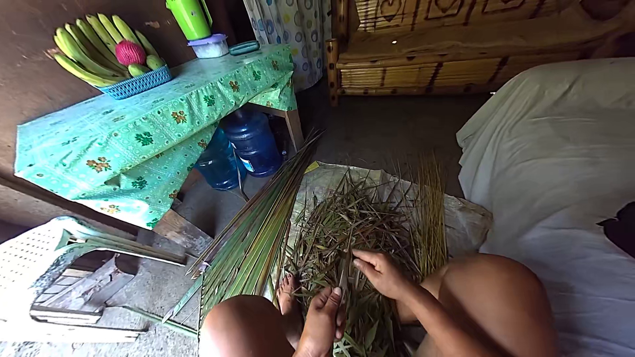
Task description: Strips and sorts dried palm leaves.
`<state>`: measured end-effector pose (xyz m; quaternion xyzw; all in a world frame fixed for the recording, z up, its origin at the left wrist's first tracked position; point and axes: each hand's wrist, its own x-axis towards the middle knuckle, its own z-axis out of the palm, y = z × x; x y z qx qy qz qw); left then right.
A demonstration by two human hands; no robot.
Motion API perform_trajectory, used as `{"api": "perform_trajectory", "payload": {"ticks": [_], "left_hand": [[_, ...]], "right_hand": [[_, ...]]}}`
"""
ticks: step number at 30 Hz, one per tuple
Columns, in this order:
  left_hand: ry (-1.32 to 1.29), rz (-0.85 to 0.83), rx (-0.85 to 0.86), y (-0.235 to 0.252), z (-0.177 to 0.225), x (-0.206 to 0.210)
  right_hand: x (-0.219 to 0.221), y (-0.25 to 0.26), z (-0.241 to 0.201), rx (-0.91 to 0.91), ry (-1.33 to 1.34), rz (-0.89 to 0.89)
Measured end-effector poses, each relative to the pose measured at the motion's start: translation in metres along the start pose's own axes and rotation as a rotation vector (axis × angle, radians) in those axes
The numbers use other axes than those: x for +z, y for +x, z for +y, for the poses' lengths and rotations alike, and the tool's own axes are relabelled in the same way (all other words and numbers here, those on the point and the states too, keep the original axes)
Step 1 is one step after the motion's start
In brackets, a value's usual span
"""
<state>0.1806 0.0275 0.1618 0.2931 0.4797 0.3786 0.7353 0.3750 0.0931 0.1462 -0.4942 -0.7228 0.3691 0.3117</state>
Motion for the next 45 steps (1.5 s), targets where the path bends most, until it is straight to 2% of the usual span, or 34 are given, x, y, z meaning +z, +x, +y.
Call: {"api": "perform_trajectory", "payload": {"ticks": [6,7,9,11,13,15,18,20,22,26,29,31,34,38,42,45], "left_hand": [[0.030,-0.034,0.005,-0.005,-0.002,-0.002],[0.036,-0.023,0.013,-0.005,-0.002,-0.003],[0.046,0.015,0.021,-0.001,-0.001,-0.002],[0.046,0.050,0.016,0.004,0.003,0.000],[0.028,0.086,0.010,0.009,0.007,0.000],[0.014,0.104,-0.006,0.010,0.010,-0.001],[0.001,0.087,-0.007,0.008,0.008,0.001],[0.006,0.059,-0.018,0.006,0.007,0.004],[0.014,0.037,-0.023,0.004,0.004,0.004],[0.036,0.015,-0.027,0.002,0.002,0.004],[0.034,0.018,-0.031,0.004,0.002,0.003],[0.044,-0.021,-0.026,0.005,0.003,0.003],[0.037,-0.095,-0.045,0.001,0.003,0.000],[-0.008,-0.149,-0.049,-0.003,-0.003,-0.007],[-0.051,-0.040,-0.012,-0.001,-0.003,-0.004],[-0.034,-0.020,0.020,0.000,-0.005,-0.004]], "right_hand": [[-0.022,0.023,0.012,0.202,0.073,0.202],[-0.025,0.022,0.010,0.225,0.101,0.165],[-0.027,0.011,-0.004,0.246,0.185,-0.037],[-0.015,-0.006,-0.017,0.194,0.244,-0.228],[0.001,-0.019,-0.020,0.053,0.203,-0.313],[0.008,-0.023,-0.018,-0.092,0.115,-0.323],[0.009,-0.018,-0.011,-0.185,0.003,-0.204],[0.005,-0.010,-0.005,-0.123,-0.078,-0.107],[-0.004,0.001,0.002,0.032,-0.096,-0.072],[-0.021,0.014,0.005,0.260,0.131,0.032],[-0.019,0.001,-0.010,0.353,0.536,-0.203],[-0.012,-0.004,-0.012,0.369,0.669,-0.328],[-0.011,0.002,-0.012,0.366,0.688,-0.253],[-0.020,0.009,-0.008,0.301,0.665,-0.099],[-0.005,-0.013,-0.015,0.055,0.339,-0.229],[0.003,-0.017,-0.011,-0.150,0.104,-0.197]]}}
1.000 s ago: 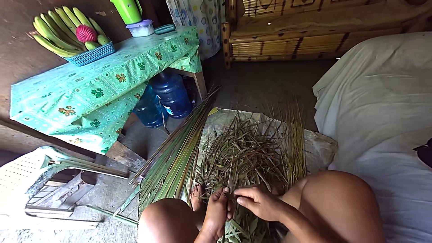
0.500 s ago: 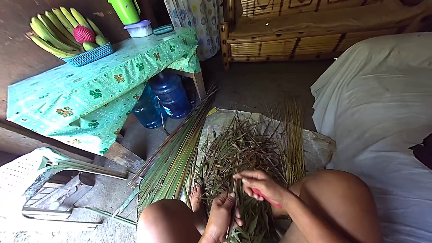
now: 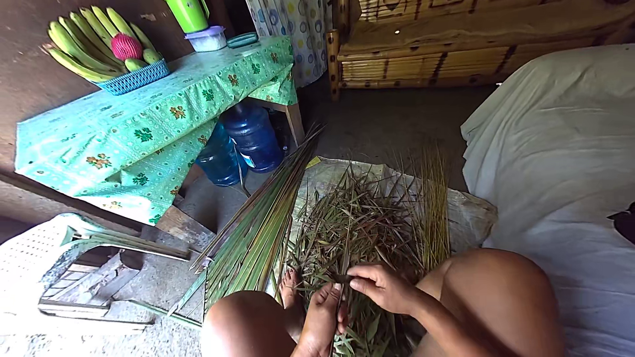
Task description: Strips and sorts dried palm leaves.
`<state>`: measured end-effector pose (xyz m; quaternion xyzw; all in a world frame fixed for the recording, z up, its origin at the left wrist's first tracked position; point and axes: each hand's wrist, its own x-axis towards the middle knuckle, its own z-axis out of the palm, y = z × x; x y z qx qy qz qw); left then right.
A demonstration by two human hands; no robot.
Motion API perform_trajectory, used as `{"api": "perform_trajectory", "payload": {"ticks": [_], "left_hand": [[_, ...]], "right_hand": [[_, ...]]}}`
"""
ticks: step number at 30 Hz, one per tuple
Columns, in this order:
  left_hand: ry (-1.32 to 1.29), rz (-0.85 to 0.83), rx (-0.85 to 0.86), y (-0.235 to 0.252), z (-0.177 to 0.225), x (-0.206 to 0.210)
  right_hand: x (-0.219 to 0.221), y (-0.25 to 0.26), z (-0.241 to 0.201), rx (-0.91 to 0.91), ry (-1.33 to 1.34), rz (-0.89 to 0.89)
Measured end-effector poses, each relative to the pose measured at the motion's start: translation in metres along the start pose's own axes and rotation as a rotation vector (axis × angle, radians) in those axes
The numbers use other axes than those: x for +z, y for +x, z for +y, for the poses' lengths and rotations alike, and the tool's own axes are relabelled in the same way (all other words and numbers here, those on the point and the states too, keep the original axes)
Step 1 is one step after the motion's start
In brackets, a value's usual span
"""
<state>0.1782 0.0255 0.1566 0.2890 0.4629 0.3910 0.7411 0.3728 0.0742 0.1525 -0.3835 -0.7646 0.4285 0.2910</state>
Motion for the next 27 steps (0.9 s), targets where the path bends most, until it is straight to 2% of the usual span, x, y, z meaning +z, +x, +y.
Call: {"api": "perform_trajectory", "payload": {"ticks": [2,7,13,19,21,23,25,27], "left_hand": [[0.015,-0.004,-0.004,0.000,-0.002,0.000],[0.017,0.003,-0.024,-0.002,-0.002,0.003],[0.067,-0.020,-0.014,-0.003,0.002,0.001],[0.090,-0.027,-0.006,-0.004,0.000,0.003],[0.093,0.004,0.001,-0.001,0.003,0.004],[0.098,0.038,0.006,0.003,0.005,0.005],[0.096,0.070,0.008,0.008,0.008,0.005],[0.093,0.086,0.004,0.009,0.011,0.005]], "right_hand": [[-0.005,0.006,0.007,0.003,-0.110,0.071],[-0.027,0.023,0.021,0.232,-0.133,0.171],[-0.020,0.017,0.010,0.185,-0.154,0.278],[-0.044,0.026,0.023,0.283,-0.074,0.421],[-0.038,0.020,0.011,0.305,0.048,0.346],[-0.024,0.007,-0.003,0.298,0.146,0.151],[-0.010,-0.003,-0.011,0.195,0.126,-0.019],[0.001,-0.007,-0.011,0.064,0.046,-0.099]]}}
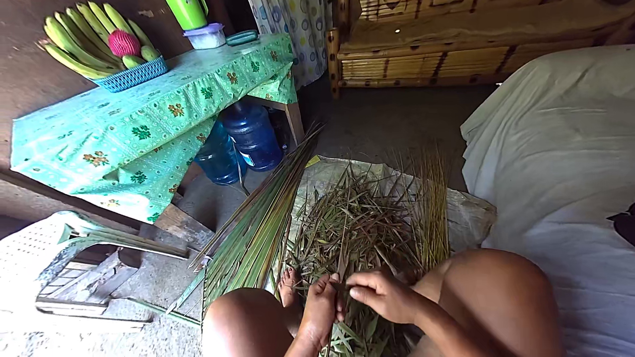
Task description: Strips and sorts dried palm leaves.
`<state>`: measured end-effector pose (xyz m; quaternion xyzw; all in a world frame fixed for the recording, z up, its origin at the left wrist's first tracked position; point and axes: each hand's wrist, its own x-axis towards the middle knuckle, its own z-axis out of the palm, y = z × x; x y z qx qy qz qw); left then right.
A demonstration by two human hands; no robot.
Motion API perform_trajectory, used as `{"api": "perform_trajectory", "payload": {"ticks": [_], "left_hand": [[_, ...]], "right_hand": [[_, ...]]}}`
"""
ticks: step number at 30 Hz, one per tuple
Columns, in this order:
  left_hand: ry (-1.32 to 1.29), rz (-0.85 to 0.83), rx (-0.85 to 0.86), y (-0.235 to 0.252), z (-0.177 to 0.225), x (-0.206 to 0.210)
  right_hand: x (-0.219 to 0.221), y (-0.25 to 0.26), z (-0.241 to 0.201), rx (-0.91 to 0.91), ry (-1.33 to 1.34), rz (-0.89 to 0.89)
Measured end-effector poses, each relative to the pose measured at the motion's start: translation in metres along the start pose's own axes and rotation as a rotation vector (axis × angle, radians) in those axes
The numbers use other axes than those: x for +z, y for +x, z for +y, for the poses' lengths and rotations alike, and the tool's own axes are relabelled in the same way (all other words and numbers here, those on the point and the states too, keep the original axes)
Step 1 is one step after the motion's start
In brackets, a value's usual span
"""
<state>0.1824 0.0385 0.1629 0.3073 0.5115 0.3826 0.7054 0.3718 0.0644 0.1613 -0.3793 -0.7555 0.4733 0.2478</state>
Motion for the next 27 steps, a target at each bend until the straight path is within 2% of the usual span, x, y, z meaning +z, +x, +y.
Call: {"api": "perform_trajectory", "payload": {"ticks": [5,9,11,16,18,23,27], "left_hand": [[-0.028,0.014,0.048,0.001,-0.004,0.001],[-0.083,0.018,0.026,-0.001,-0.002,0.000],[-0.102,0.008,0.006,-0.003,-0.005,-0.001],[-0.072,-0.069,-0.005,-0.008,-0.010,0.000],[-0.075,-0.055,0.007,-0.007,-0.009,0.001],[-0.088,-0.063,0.038,-0.008,-0.008,0.000],[-0.040,-0.100,0.051,-0.010,-0.010,-0.001]], "right_hand": [[0.003,0.011,0.011,-0.103,-0.199,0.047],[0.001,0.015,0.008,-0.097,-0.133,0.028],[0.002,0.014,0.008,-0.102,-0.129,0.075],[-0.005,0.010,0.011,0.022,-0.073,0.114],[-0.001,0.008,0.006,-0.009,-0.069,0.109],[0.003,0.008,0.013,-0.147,-0.221,0.163],[-0.013,0.015,0.025,-0.100,-0.288,0.228]]}}
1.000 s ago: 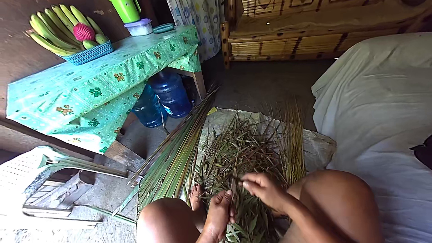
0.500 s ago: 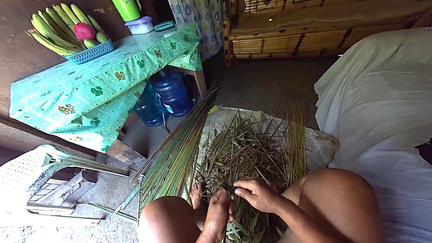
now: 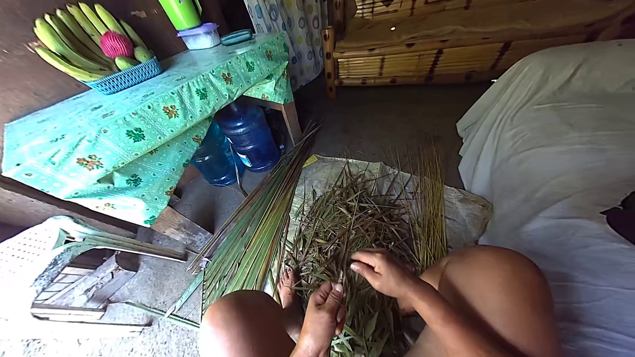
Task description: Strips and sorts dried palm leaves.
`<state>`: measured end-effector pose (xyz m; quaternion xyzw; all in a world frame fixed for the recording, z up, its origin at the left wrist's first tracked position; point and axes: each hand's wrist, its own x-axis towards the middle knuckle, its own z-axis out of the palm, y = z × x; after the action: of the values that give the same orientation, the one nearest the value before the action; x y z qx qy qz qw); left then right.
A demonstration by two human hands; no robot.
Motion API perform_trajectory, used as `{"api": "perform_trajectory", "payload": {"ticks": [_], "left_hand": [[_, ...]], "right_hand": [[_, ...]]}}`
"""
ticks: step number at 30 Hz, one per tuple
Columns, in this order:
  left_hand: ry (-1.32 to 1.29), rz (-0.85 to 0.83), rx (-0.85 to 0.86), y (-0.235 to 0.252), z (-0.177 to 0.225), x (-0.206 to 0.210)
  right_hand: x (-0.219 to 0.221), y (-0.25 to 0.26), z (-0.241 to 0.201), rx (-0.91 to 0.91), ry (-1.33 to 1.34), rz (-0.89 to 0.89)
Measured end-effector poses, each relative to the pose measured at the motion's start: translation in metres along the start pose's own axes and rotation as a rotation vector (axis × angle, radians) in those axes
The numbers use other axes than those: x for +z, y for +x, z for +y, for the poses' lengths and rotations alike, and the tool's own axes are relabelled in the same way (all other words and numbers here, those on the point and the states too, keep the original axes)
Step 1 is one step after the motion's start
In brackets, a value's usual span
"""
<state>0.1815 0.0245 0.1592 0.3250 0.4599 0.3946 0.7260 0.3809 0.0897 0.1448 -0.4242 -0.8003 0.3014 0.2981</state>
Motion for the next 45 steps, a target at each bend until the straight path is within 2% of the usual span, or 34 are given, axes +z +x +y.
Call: {"api": "perform_trajectory", "payload": {"ticks": [3,7,9,10,13,15,19,21,27,30,32,35,37,39,42,45], "left_hand": [[0.023,-0.016,0.001,-0.001,-0.002,-0.002],[0.027,-0.034,0.004,-0.006,-0.003,-0.004],[0.017,-0.031,-0.010,-0.006,-0.003,-0.003],[0.008,-0.034,-0.019,-0.006,-0.003,-0.003],[-0.005,-0.059,-0.048,-0.002,-0.002,-0.002],[0.002,-0.083,-0.059,-0.002,-0.001,-0.002],[-0.047,-0.123,-0.085,-0.006,-0.003,-0.006],[-0.060,-0.075,-0.071,-0.005,-0.003,-0.005],[-0.063,0.045,-0.043,0.001,-0.004,-0.003],[-0.047,0.032,-0.031,-0.001,-0.002,-0.002],[-0.038,0.021,-0.038,-0.003,-0.001,-0.002],[-0.023,0.017,-0.033,-0.004,-0.002,-0.003],[-0.003,0.010,-0.038,-0.005,-0.004,-0.004],[0.013,0.013,-0.041,-0.005,-0.003,-0.004],[0.032,0.044,-0.036,-0.001,-0.002,-0.003],[0.017,0.058,-0.010,0.003,0.001,-0.003]], "right_hand": [[-0.009,0.008,0.009,0.106,-0.045,0.018],[-0.025,0.022,0.018,0.374,-0.020,0.185],[-0.029,0.022,0.019,0.413,0.071,0.250],[-0.030,0.020,0.014,0.429,0.170,0.210],[-0.023,0.010,-0.013,0.489,0.484,-0.087],[-0.013,0.007,-0.022,0.483,0.560,-0.187],[-0.012,0.015,-0.014,0.454,0.594,-0.028],[-0.017,0.016,-0.009,0.422,0.537,0.001],[0.001,-0.012,-0.024,0.068,0.254,-0.232],[0.005,-0.010,-0.016,-0.027,0.084,-0.129],[-0.001,-0.004,-0.005,0.003,0.006,-0.076],[-0.017,0.009,0.008,0.168,-0.057,-0.045],[-0.026,0.014,0.015,0.265,-0.069,0.041],[-0.032,0.016,0.015,0.288,-0.031,0.097],[-0.023,0.005,-0.011,0.247,0.139,-0.077],[0.000,-0.009,-0.027,0.120,0.227,-0.286]]}}
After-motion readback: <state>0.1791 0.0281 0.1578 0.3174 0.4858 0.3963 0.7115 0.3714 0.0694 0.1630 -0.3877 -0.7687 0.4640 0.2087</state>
